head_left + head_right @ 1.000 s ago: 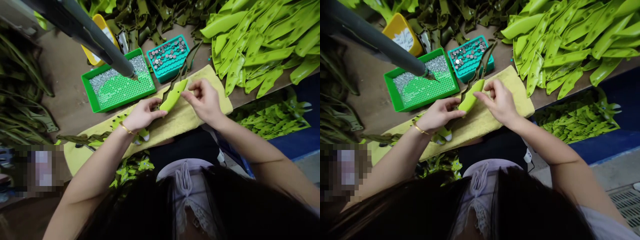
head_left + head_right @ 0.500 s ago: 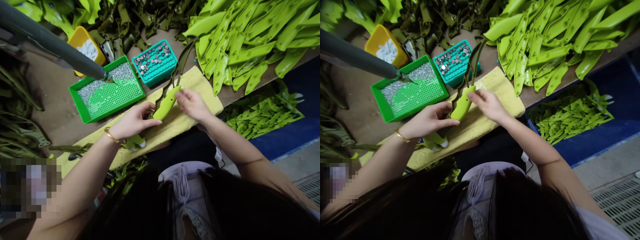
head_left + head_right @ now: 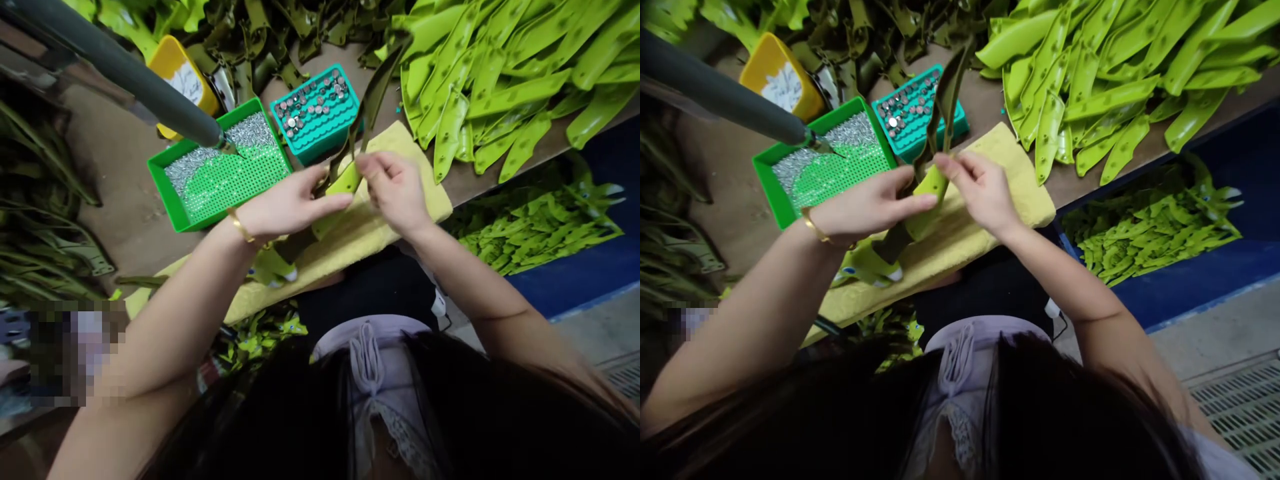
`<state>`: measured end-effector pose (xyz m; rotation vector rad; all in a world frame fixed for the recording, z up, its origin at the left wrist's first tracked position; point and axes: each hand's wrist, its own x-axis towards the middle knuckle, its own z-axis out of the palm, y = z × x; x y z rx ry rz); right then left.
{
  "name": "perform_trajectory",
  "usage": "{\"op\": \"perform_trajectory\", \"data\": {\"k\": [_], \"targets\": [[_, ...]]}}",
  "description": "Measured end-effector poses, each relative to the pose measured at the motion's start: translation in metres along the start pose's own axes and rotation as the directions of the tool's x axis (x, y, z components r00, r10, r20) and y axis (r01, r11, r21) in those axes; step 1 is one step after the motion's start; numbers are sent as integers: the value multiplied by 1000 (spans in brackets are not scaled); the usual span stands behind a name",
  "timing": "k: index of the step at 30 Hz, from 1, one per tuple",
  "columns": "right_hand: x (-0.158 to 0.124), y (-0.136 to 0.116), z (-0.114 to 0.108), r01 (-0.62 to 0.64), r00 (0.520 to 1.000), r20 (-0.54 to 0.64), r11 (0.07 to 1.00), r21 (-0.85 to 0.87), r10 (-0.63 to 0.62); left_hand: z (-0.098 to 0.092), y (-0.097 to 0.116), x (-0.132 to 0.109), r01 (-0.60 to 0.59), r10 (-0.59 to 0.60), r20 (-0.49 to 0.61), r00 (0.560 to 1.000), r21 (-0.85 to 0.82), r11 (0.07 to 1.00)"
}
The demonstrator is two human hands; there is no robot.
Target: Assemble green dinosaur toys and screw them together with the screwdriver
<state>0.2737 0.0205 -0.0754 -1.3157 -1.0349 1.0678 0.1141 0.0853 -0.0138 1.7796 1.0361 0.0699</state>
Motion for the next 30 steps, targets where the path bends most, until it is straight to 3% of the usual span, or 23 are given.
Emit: {"op": "perform_trajectory", "data": {"k": [2,5,7,9,12,13,15,16,18,20,23,26,30], "targets": [[-4,5,4,-96,991,94,995,-2,96,-7,-14,-11,42,-46,66,997,55,998],[-21,14,22,-226,931,286,973,-43,228,-9,-24,-20,41,-41,-2,999,104,994],[-33,19,39,-225,937,269,974,-19,222,-4,-23,-21,3,5,-63,998,114,993],[-42,24,53,-166,973,175,984,61,153,3,-20,-23,-30,40,-103,994,96,995],[-52,28,60,-112,991,88,985,129,101,7,-22,-26,-22,26,-148,989,24,999],[-53,27,58,-120,990,89,987,103,111,7,-25,-28,-8,10,-141,990,15,1000],[-50,17,49,-137,961,232,988,-72,150,5,-36,-32,13,-7,-84,996,67,998],[-45,8,44,-105,933,320,976,-192,164,4,-42,-35,16,-10,-51,999,131,991],[-25,-17,37,71,902,422,931,-358,93,7,-53,-43,20,-14,-25,1000,286,958],[5,-48,43,297,922,349,880,-370,-164,14,-60,-54,45,2,-110,994,424,904],[51,-82,80,501,853,345,801,-327,-392,28,-64,-72,104,59,-258,964,572,814],[79,-92,124,540,800,413,823,-177,-436,35,-73,-86,71,132,-253,958,660,748],[88,-80,148,449,861,318,887,-111,-397,31,-93,-94,-40,298,-230,926,727,686]]}}
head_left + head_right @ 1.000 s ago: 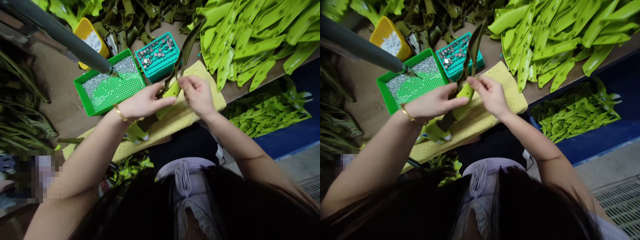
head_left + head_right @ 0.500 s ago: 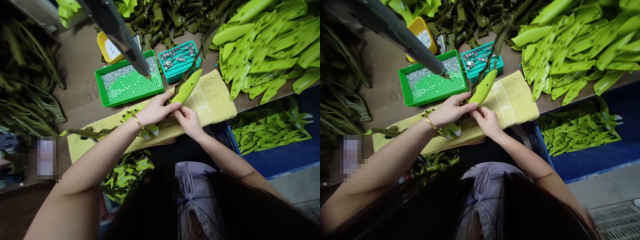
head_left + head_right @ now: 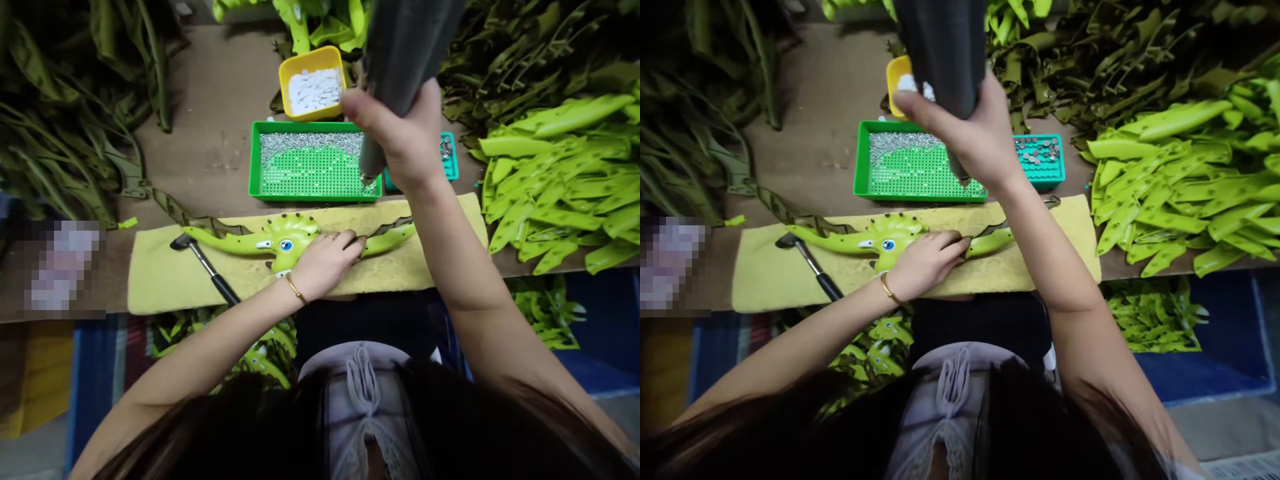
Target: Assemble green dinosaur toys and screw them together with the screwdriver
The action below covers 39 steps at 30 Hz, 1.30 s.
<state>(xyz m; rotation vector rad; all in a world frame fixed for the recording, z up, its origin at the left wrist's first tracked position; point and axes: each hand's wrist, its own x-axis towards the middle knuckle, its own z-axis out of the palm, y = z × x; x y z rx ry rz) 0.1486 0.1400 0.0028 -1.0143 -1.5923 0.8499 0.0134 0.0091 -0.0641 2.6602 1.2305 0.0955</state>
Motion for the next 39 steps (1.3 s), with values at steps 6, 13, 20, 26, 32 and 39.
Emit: {"op": "perform_trajectory", "data": {"k": [6,13,20,26,32,39], "targets": [[-12,43,4,36,972,-226,990,-135,-67,8,-17,0,60,-49,-189,981,53,997],[-22,76,12,-6,958,-271,935,-355,-97,11,-18,2,58,-50,-242,969,24,998],[-21,70,18,27,964,-236,924,-382,-126,11,-18,1,66,-59,-236,970,23,998],[-31,22,-13,343,827,-459,938,-47,-325,15,-20,1,69,-65,-283,957,4,998],[-85,25,-47,423,804,-473,906,30,-360,18,-21,2,40,-28,-358,933,28,999],[-100,39,-48,388,787,-499,920,-56,-362,17,-22,3,37,-15,-332,943,61,997]]}}
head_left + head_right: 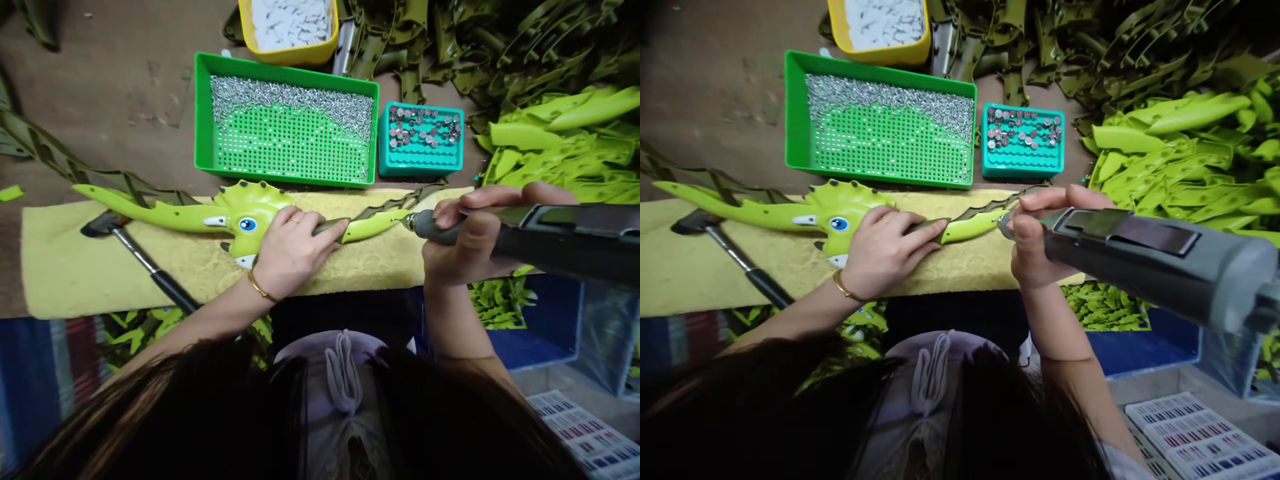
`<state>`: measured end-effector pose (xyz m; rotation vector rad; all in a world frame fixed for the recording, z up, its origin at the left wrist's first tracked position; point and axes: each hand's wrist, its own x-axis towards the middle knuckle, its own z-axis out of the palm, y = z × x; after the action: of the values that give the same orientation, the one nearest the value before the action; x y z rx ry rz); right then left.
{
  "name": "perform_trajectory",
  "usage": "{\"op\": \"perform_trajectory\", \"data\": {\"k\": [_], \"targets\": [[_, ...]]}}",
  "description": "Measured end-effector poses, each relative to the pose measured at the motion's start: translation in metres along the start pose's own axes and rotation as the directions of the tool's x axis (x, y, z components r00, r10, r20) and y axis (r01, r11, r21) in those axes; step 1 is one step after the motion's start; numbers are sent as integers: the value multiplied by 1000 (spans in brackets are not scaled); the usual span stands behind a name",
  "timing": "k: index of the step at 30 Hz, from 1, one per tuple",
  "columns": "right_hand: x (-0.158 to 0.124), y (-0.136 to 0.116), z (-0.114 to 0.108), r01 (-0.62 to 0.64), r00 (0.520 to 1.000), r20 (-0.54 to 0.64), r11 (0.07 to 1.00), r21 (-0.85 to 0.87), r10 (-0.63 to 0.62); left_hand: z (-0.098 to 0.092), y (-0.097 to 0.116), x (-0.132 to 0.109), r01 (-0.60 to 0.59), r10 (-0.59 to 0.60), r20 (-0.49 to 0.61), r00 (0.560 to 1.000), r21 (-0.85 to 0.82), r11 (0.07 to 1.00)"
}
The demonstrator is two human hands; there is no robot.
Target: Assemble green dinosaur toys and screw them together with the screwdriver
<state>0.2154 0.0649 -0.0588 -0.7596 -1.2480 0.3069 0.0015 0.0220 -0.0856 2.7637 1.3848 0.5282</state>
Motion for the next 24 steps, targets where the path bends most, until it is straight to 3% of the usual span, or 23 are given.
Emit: {"op": "perform_trajectory", "data": {"k": [5,11,13,18,21,24], "targets": [[-6,7,1,-38,996,85,999,33,35,0,1,0,3,-2,-22,1000,16,1000],[-3,0,-1,-99,981,163,994,-51,106,-1,1,2,-4,3,-40,999,-19,1000],[8,0,12,-117,981,150,991,-70,126,-2,0,2,-2,1,-38,999,-35,999],[28,30,72,-24,998,-59,1000,21,25,-4,0,2,5,-6,-57,998,-10,1000],[21,55,93,-35,999,-19,998,-50,34,-5,2,2,22,-22,-56,998,2,1000],[10,68,94,-32,999,4,997,-65,32,-5,4,2,46,-46,-42,998,-2,999]]}}
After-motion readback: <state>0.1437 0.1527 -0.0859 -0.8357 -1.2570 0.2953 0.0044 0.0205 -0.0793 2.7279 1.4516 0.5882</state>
